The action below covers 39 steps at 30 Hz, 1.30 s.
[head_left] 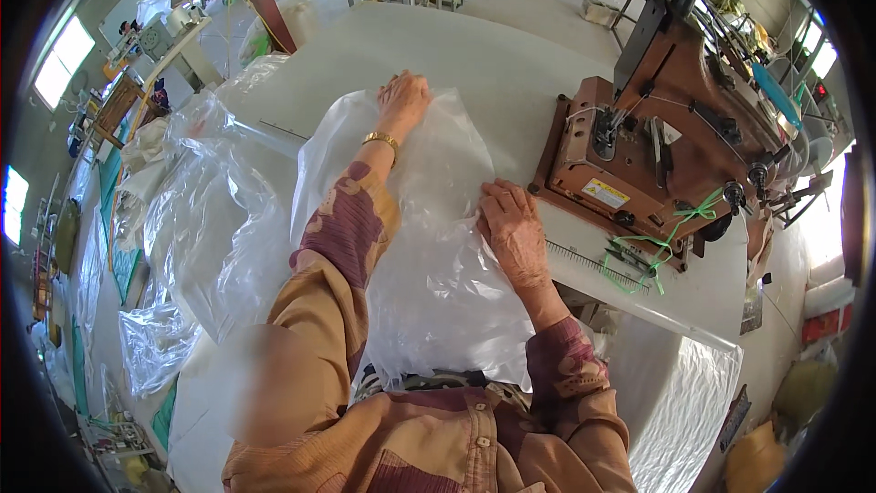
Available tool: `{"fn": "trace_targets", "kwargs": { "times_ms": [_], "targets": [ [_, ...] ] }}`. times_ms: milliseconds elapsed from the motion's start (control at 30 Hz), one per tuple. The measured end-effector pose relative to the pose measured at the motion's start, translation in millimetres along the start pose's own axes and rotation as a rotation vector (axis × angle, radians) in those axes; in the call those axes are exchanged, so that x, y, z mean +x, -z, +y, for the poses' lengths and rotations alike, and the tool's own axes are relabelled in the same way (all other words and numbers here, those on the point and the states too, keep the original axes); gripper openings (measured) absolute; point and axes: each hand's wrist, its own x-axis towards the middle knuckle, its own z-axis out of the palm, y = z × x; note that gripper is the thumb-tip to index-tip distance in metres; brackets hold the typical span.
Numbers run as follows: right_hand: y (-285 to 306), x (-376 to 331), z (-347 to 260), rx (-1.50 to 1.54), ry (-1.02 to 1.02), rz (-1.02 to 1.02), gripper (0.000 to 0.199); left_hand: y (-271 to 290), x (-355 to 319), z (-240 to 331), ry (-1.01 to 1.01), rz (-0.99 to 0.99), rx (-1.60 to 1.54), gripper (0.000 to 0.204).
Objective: The person aligns and sews a large white plastic sheet using a sewing machine. They repeatedly fold the edges of the plastic, guide it through the machine, and cut the thread after each seam. The person handles the plastic sheet by hand to prepare it for stitching.
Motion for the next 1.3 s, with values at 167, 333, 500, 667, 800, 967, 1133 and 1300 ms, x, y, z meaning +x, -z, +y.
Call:
{"fn": "trace_targets", "kwargs": {
  "times_ms": [167, 333, 500, 667, 800, 967, 1133, 1300],
  "targets": [
    [0, -1, 0, 0.022, 0.011, 0.042, 0.02, -4, -13, -1, -0.01, 0.125, 0.082, 0.028],
    [7, -11, -4, 0.099, 0.018, 0.056, 0.016, -7, -24, -10, -0.07, 0.103, 0.019, 0.025],
    [16, -61, 4, 0.076, 0.057, 0.144, 0.015, 24, -63, 29, -0.115, 0.128, -0.421, 0.022],
    [37, -127, 5, -0.067, 0.049, 0.131, 0.019, 98, -100, 67, -0.42, -0.033, -0.758, 0.018],
    [80, -143, -10, 0.086, -0.096, 0.241, 0.02, 162, -147, 123, -0.47, -0.185, -0.886, 0.018],
    [156, -118, -46, 0.518, -0.22, 0.505, 0.031, 199, -183, 165, -0.483, -0.367, -1.037, 0.022],
    [189, -91, -64, 0.877, -0.277, 0.523, 0.045, 222, -209, 191, -0.515, -0.419, -1.05, 0.024],
    [191, -71, -74, 1.123, -0.337, 0.493, 0.045, 229, -226, 201, -0.503, -0.456, -1.117, 0.025]
  ]
}}
